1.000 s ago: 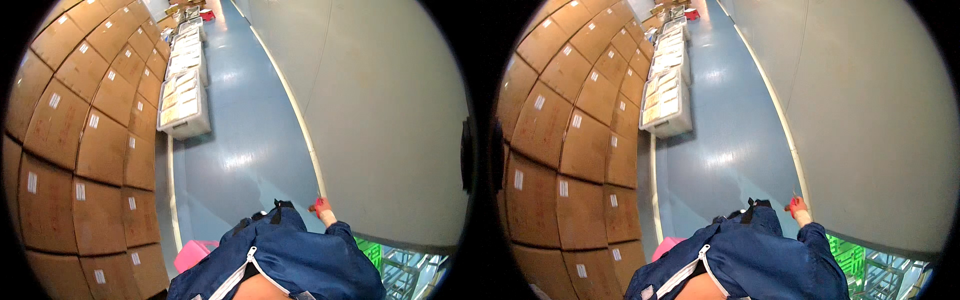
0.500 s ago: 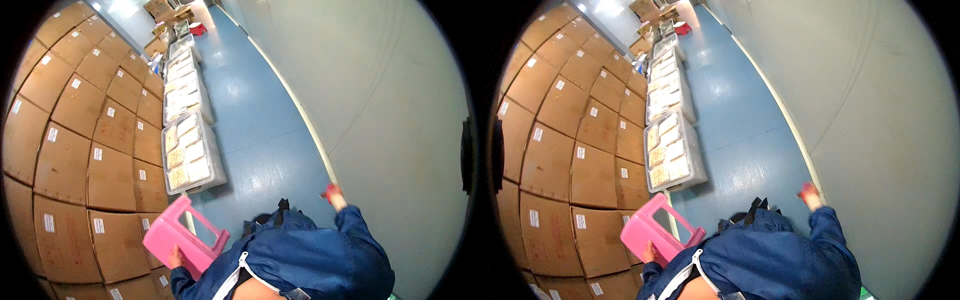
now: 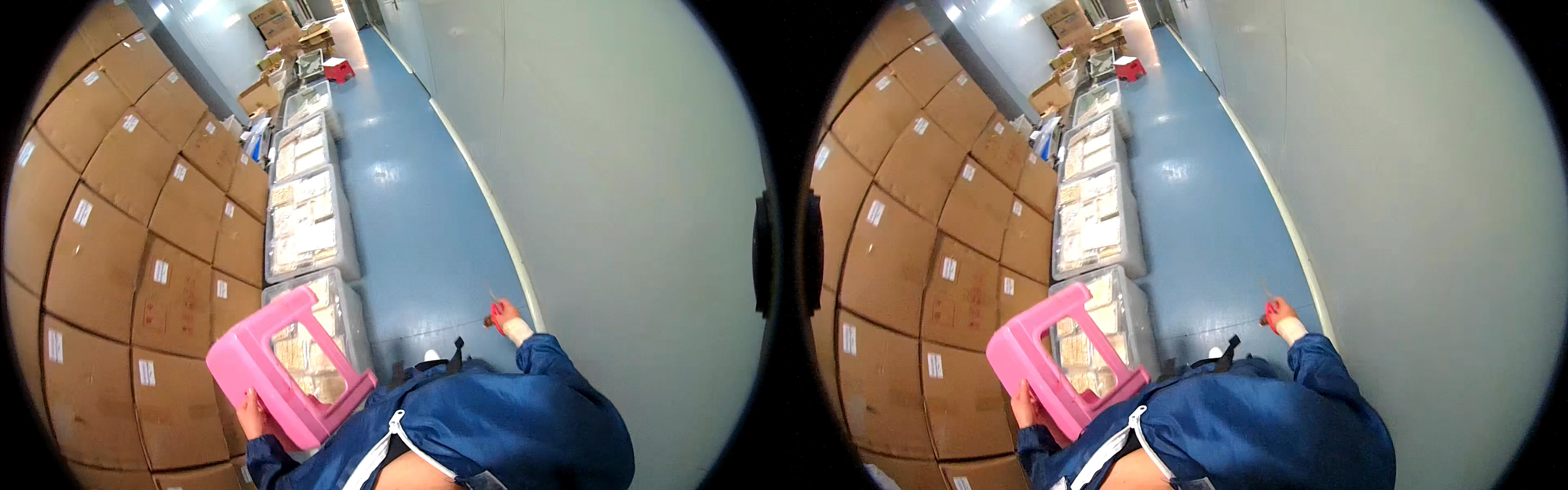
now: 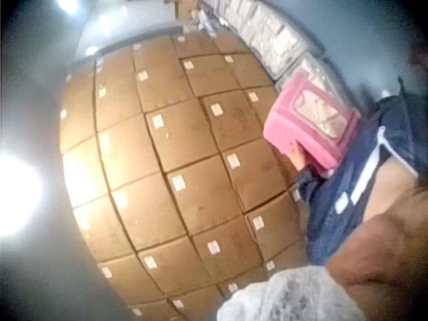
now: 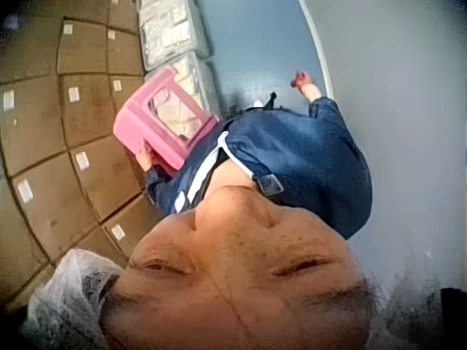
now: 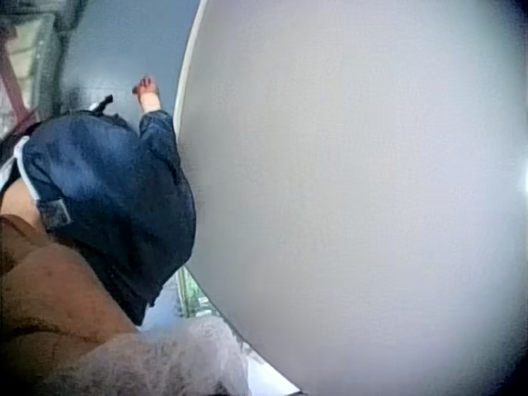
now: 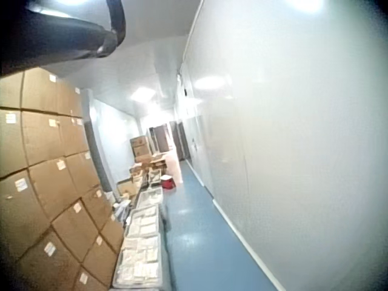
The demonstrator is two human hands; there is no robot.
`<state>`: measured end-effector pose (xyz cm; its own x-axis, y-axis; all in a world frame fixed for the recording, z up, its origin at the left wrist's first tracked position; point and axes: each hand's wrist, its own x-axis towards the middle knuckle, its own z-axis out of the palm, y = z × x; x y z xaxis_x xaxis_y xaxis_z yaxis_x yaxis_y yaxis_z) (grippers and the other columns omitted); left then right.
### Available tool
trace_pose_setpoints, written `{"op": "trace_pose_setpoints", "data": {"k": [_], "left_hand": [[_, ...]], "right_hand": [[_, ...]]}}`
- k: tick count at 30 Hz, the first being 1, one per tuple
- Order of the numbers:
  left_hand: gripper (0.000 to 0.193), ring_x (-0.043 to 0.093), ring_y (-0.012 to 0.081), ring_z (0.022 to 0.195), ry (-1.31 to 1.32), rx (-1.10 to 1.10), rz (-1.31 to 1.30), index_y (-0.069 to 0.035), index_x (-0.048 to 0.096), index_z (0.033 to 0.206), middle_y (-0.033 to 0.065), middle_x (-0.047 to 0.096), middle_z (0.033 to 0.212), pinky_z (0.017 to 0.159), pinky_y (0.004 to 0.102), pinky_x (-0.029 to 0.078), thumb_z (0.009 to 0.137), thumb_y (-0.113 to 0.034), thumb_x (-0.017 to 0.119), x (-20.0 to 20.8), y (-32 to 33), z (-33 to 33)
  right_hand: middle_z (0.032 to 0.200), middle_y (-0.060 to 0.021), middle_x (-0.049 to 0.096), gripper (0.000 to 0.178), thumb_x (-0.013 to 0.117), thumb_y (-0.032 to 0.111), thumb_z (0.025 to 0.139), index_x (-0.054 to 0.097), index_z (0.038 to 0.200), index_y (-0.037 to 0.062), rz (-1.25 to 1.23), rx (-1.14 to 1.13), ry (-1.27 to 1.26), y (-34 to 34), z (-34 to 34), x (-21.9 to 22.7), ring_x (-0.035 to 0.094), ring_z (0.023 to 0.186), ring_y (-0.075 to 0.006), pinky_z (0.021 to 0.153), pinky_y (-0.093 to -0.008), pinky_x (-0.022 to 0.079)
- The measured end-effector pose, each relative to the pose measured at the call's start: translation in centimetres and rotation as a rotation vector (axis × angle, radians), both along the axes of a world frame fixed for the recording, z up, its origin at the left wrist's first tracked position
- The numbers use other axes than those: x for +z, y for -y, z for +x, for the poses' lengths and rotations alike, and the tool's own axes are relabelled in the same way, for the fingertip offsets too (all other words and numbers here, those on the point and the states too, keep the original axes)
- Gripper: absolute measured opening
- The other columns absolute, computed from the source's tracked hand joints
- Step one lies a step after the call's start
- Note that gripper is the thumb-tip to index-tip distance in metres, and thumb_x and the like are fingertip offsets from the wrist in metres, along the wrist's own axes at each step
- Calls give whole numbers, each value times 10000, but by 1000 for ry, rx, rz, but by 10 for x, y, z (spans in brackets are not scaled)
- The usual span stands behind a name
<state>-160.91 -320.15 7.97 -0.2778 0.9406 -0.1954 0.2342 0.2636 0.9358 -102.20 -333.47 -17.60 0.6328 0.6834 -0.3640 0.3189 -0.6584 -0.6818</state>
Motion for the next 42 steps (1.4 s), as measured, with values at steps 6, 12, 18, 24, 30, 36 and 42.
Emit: {"op": "trace_pose_setpoints", "data": {"k": [6,12,18,24,30,36,42], "left_hand": [[332,308,32,335,-11,-122,-39,-124,512,604,-67,378,448,322,193,204,815,-365,598,22,-212,148],[302,296,30,334,3,-121,49,-128,513,627,-72,372,453,323,193,198,817,-346,601,34,-372,253],[332,293,34,327,12,26,14,-137,498,592,-69,381,437,315,198,186,822,-357,592,60,-499,332],[345,289,34,321,40,97,57,-128,495,582,-68,379,431,311,197,170,838,-346,572,46,-648,409],[263,299,25,336,51,2,66,-108,531,653,-71,403,481,316,182,188,836,-290,584,36,-819,512],[228,292,11,372,120,-130,-15,-132,500,656,-90,372,512,336,182,191,826,-246,600,52,-1003,622],[210,287,20,363,178,-96,21,-136,510,667,-87,384,513,335,192,193,830,-237,595,52,-1177,728]], "right_hand": [[968,-160,599,444,684,238,665,538,1027,27,-351,-322,-51,49,113,-70,573,894,-284,775,-348,451],[1020,-195,579,484,666,265,676,535,1058,-2,-335,-374,-17,-76,197,-10,555,961,-320,801,-371,447],[1069,-158,568,695,787,201,526,488,1129,28,-304,-95,-249,-346,323,1,539,998,-289,847,-363,424],[1078,-181,558,706,732,370,577,466,1164,83,-65,51,-35,-626,415,8,534,1000,-330,828,-369,428],[1018,-196,577,651,698,394,613,475,1149,100,-126,38,-13,-761,499,-19,545,960,-356,810,-384,435],[951,-186,600,497,705,287,635,532,1023,30,-219,-99,8,-822,575,-29,573,895,-323,760,-362,456],[967,-171,586,785,828,260,386,497,1059,28,-407,-158,-47,-922,673,-43,568,923,-315,764,-374,462]]}}
